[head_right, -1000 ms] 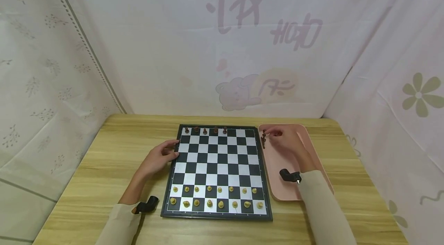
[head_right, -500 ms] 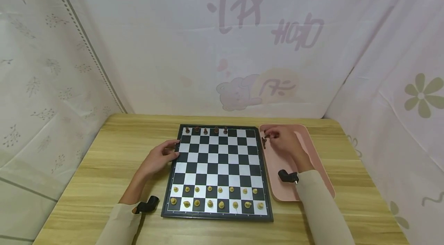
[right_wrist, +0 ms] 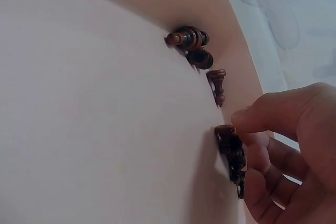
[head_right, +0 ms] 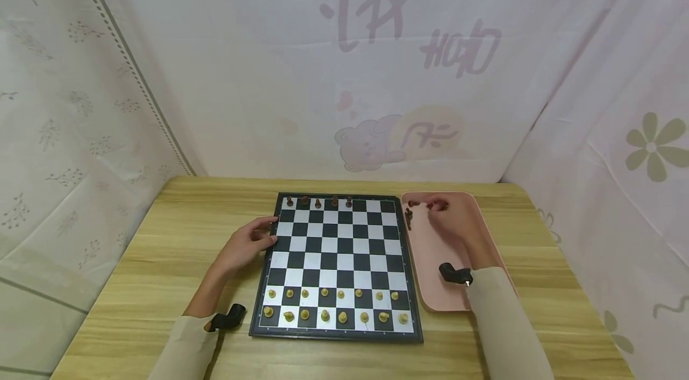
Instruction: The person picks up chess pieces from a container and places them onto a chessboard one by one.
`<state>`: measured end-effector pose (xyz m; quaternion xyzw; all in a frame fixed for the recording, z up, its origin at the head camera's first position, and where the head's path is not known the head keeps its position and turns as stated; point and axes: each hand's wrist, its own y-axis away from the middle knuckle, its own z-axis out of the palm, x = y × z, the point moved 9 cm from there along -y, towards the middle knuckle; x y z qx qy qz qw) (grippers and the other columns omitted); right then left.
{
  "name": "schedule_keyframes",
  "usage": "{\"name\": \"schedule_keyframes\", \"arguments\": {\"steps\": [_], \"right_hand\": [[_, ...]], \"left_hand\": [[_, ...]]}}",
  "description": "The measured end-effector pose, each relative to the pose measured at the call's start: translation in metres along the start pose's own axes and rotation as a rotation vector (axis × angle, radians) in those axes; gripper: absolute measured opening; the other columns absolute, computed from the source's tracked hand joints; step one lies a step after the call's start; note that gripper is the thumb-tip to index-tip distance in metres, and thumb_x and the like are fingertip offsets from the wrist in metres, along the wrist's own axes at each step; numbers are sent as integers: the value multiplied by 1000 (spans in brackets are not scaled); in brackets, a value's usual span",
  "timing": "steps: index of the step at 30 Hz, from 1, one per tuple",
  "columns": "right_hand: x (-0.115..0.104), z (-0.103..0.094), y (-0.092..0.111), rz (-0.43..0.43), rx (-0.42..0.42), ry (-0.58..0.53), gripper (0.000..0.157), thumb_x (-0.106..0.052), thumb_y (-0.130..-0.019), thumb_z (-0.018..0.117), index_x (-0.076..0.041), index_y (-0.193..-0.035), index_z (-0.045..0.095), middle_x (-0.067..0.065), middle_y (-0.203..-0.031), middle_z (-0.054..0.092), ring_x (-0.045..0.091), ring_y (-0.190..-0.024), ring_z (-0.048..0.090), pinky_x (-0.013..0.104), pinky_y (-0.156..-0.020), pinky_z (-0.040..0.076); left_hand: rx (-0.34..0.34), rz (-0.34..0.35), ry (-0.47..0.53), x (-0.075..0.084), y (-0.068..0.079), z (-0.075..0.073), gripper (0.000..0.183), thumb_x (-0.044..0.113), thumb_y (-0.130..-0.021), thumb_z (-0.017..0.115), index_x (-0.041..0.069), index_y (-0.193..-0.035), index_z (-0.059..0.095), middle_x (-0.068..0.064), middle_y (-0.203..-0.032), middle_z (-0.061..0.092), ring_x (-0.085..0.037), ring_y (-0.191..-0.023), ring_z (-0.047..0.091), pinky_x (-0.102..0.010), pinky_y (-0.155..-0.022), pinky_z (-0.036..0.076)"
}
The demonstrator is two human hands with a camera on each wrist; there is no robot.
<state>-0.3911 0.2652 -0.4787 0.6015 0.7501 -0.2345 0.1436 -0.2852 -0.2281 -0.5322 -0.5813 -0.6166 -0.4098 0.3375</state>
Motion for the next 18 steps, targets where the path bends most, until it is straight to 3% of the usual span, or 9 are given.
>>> {"name": "schedule_keyframes", "arguments": {"steps": [3, 8, 10, 13, 18], "right_hand": [[-2, 0, -1, 9, -5, -6, 30, -9, -99, 70, -22, -121, 86, 8, -108, 77, 31, -100, 62, 45, -82, 46], [-4, 4, -1, 49, -16, 58, 38, -25, -106, 65, -53, -126, 80, -4, -112, 75, 26, -99, 61, 44, -83, 43], [-4, 7, -1, 61, -18, 94, 39, -29, -107, 63, -60, -124, 78, -11, -115, 77, 24, -98, 62, 44, -80, 42], [-5, 13, -1, 56, -25, 101, 40, -26, -107, 60, -53, -128, 80, -8, -123, 79, 25, -96, 62, 43, -75, 42], [-10, 21, -6, 24, -29, 73, 31, -25, -110, 60, -27, -130, 84, 4, -129, 79, 28, -104, 66, 45, -86, 45]], "left_hand": [[0, 0, 0, -1, 0, -1, 50, 15, -104, 73, 11, -153, 65, -18, -143, 68, -29, -111, 73, -44, -87, 55], [-1, -1, 2, -2, 1, -1, 50, 15, -104, 73, 12, -154, 64, -17, -143, 68, -29, -111, 73, -43, -87, 55], [-1, -1, 4, -2, 0, 0, 50, 15, -104, 73, 12, -154, 64, -18, -144, 68, -29, -111, 72, -42, -86, 55], [0, -1, 2, -3, -1, 0, 50, 15, -104, 73, 12, -154, 65, -18, -144, 68, -29, -111, 72, -41, -84, 54], [3, 4, -3, -2, -2, 0, 50, 14, -104, 73, 12, -153, 65, -19, -143, 68, -30, -111, 73, -40, -85, 55]]}}
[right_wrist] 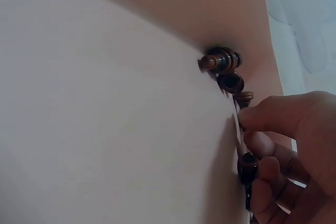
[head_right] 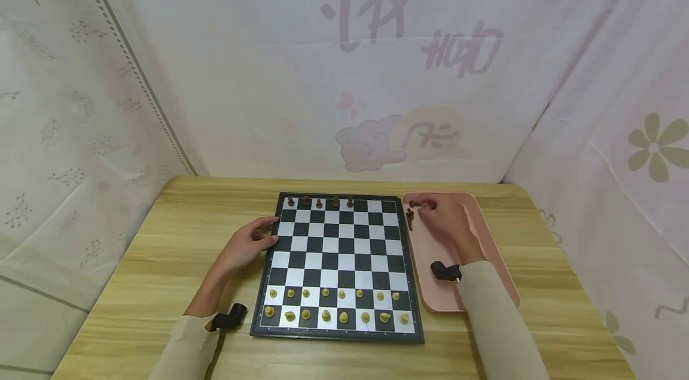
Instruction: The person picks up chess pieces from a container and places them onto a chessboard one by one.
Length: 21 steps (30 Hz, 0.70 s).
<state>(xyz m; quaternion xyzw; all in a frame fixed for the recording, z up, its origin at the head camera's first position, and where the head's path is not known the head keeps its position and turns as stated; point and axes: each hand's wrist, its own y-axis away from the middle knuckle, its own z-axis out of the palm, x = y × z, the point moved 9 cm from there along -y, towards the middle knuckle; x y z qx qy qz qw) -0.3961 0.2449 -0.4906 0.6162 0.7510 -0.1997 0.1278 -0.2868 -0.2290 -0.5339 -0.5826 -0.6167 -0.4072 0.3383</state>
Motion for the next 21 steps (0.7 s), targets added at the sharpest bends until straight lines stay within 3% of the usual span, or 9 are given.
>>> {"name": "schedule_keyframes", "arguments": {"steps": [5, 8, 15, 21], "right_hand": [[-1, 1, -2, 8, 30, 50, 27, -30, -109, 62, -18, -113, 86, 7, -117, 81, 30, -104, 68, 49, -91, 48], [1, 4, -3, 8, 15, 42, 25, -31, -109, 66, -15, -112, 85, 9, -114, 81, 32, -103, 68, 51, -90, 50], [15, -3, 4, 98, 33, 7, 25, -44, -104, 71, -23, -110, 85, 4, -113, 81, 31, -108, 70, 54, -95, 50], [17, -14, 6, 87, 92, 29, 19, -35, -101, 71, -20, -103, 84, 4, -110, 80, 31, -104, 68, 49, -88, 48]], "left_hand": [[1, -4, 1, 0, 0, 0, 50, 15, -104, 73, 12, -153, 65, -19, -144, 68, -30, -111, 73, -44, -88, 56], [4, -9, -5, 0, 0, 0, 50, 15, -104, 73, 12, -153, 65, -19, -144, 67, -31, -111, 73, -44, -88, 56], [2, -6, -5, 2, 1, 1, 50, 15, -104, 73, 11, -153, 65, -18, -143, 68, -29, -110, 73, -43, -88, 57], [2, 2, -6, 4, 3, -1, 49, 14, -104, 73, 10, -152, 65, -19, -144, 68, -28, -109, 73, -45, -89, 57]]}}
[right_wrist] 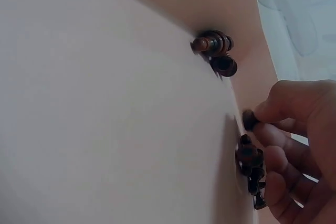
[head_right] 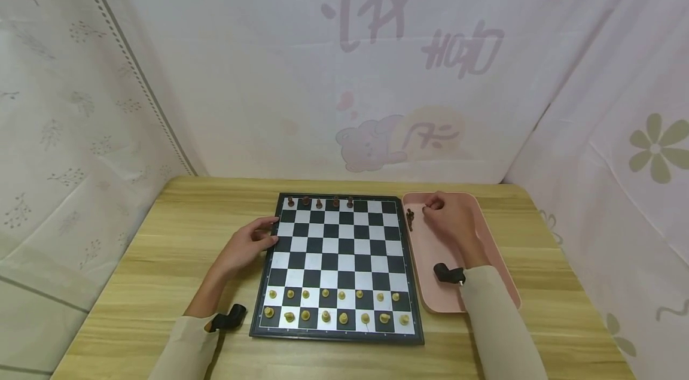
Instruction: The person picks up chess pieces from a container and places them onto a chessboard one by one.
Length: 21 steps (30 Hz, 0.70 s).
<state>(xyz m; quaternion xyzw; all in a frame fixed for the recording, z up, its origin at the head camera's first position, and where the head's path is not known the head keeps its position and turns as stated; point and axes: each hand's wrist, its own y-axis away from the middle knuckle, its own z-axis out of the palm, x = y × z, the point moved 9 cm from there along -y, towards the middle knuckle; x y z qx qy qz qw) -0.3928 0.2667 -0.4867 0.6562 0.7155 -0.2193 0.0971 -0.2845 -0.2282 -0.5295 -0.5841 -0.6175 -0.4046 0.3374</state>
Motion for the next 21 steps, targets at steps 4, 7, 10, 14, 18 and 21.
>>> {"name": "schedule_keyframes", "arguments": {"steps": [4, 7, 10, 14, 18, 21], "right_hand": [[1, 0, 0, 16, 16, -17, 18, -30, -99, 69, -21, -100, 84, 4, -106, 79, 29, -96, 65, 45, -80, 46], [1, 3, 1, -3, 32, -42, 16, -29, -99, 71, -19, -99, 84, 5, -103, 79, 28, -94, 66, 44, -79, 47], [2, 7, 0, -22, 40, -105, 16, -27, -99, 75, -14, -101, 85, 6, -104, 80, 27, -96, 68, 42, -81, 49], [4, 12, 0, -34, 39, -197, 12, -18, -98, 79, -10, -103, 86, 9, -108, 81, 27, -99, 69, 38, -82, 50], [6, 11, 0, -48, 53, -207, 8, -12, -95, 80, -15, -99, 86, 5, -109, 81, 25, -101, 68, 37, -82, 49], [8, 8, 0, -53, 66, -168, 11, -13, -93, 81, -23, -95, 85, -1, -109, 80, 21, -102, 68, 39, -83, 48]], "left_hand": [[-2, -1, 5, 0, 0, 0, 49, 14, -104, 73, 10, -152, 65, -19, -144, 68, -28, -109, 72, -45, -89, 57], [-5, -2, 8, 0, -1, 0, 49, 14, -104, 73, 10, -152, 65, -19, -144, 68, -28, -109, 72, -45, -89, 57], [-4, -5, 4, -2, -1, 1, 49, 14, -104, 73, 11, -153, 65, -18, -143, 68, -29, -110, 72, -46, -90, 56], [-4, -3, 3, -1, -1, 0, 49, 14, -104, 74, 11, -152, 65, -18, -141, 69, -29, -111, 72, -47, -91, 56], [-8, -4, 9, -2, -1, -1, 49, 14, -104, 74, 11, -152, 66, -18, -142, 69, -30, -111, 72, -47, -90, 56], [-13, -11, 7, -3, -1, 0, 49, 14, -104, 74, 12, -153, 65, -18, -143, 68, -30, -112, 72, -46, -91, 56]]}}
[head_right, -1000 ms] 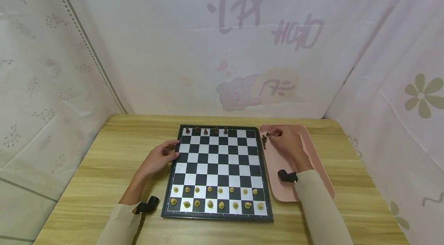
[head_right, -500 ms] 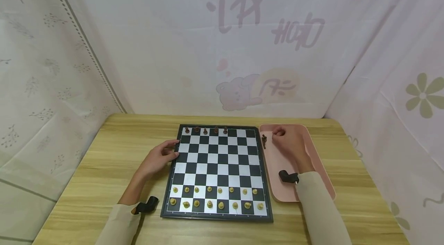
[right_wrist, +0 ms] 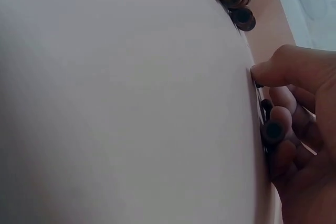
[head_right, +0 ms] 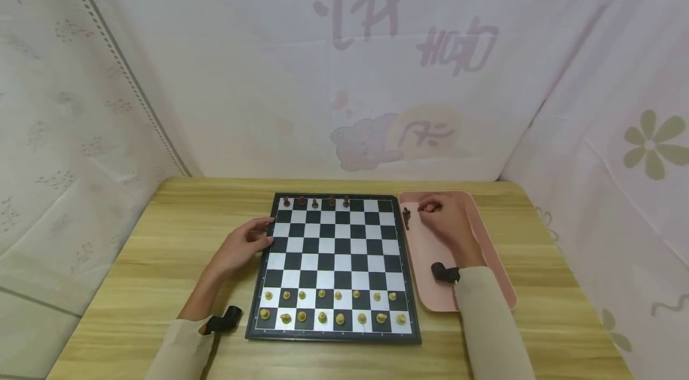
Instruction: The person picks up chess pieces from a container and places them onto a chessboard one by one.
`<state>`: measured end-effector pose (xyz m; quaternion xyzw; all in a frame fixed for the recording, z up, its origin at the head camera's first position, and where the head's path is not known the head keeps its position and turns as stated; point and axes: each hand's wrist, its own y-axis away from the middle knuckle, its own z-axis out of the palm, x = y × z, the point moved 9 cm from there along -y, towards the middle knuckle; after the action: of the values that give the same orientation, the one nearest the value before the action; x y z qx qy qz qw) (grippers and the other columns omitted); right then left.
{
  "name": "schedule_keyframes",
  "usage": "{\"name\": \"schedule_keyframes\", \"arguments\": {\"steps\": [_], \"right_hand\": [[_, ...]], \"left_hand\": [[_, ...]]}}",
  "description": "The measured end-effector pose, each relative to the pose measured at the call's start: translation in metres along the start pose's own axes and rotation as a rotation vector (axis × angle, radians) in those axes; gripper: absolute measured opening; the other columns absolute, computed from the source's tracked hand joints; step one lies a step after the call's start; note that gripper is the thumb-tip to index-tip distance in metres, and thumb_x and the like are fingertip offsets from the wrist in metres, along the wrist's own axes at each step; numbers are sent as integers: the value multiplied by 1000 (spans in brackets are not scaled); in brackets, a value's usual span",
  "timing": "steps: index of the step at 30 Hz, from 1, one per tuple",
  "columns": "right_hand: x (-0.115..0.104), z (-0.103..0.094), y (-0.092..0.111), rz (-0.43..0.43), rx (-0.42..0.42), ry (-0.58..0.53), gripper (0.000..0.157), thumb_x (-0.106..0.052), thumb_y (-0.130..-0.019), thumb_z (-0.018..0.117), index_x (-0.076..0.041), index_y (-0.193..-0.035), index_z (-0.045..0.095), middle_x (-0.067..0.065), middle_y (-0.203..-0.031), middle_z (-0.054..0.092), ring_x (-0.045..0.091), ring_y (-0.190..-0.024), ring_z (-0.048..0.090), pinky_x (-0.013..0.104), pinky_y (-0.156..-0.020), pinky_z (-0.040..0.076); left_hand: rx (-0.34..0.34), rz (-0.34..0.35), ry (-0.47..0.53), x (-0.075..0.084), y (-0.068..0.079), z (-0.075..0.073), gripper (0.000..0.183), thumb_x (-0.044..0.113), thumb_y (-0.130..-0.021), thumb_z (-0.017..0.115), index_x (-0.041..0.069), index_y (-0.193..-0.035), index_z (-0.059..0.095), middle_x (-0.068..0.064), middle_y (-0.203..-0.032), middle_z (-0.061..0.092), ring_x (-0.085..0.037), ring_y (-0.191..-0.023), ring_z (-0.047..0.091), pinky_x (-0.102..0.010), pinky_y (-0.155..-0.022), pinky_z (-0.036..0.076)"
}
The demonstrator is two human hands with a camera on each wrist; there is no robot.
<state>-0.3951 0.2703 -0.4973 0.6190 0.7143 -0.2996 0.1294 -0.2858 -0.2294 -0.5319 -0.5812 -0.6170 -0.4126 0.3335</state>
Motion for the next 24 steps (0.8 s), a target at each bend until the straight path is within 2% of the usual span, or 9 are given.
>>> {"name": "schedule_keyframes", "arguments": {"steps": [3, 11, 17, 21, 24], "right_hand": [[3, -2, 0, 11, 4, 35, 13, -17, -92, 82, -29, -94, 84, -6, -107, 80, 19, -100, 68, 41, -81, 50], [-3, -4, -2, -13, 21, -8, 13, -11, -90, 82, -23, -94, 85, -2, -110, 79, 22, -107, 68, 40, -86, 47], [-10, -5, -4, -62, 23, 56, 13, -15, -91, 80, -26, -91, 85, -2, -109, 80, 22, -103, 71, 43, -84, 48], [-9, -5, -6, -61, 8, 80, 14, -18, -93, 78, -30, -91, 85, -5, -106, 81, 21, -99, 71, 44, -81, 50], [-8, -4, -4, -48, 0, 86, 12, -17, -92, 78, -27, -90, 85, -4, -102, 81, 22, -96, 70, 44, -80, 49]], "left_hand": [[-8, 2, 3, 1, 0, 1, 50, 14, -105, 73, 12, -154, 64, -18, -144, 68, -31, -113, 72, -47, -93, 55], [-20, 0, -6, 2, -2, 0, 51, 15, -105, 72, 12, -155, 63, -19, -145, 67, -31, -115, 72, -52, -100, 53], [-29, -11, -11, 2, -3, -1, 52, 16, -106, 71, 12, -156, 62, -19, -147, 66, -31, -115, 71, -52, -100, 52], [-32, -7, -13, 3, -4, -2, 52, 15, -106, 71, 11, -156, 62, -20, -147, 65, -32, -114, 72, -51, -99, 53], [-37, -12, -16, 0, -3, 0, 52, 15, -105, 72, 11, -156, 62, -20, -146, 66, -32, -113, 72, -51, -99, 52]]}}
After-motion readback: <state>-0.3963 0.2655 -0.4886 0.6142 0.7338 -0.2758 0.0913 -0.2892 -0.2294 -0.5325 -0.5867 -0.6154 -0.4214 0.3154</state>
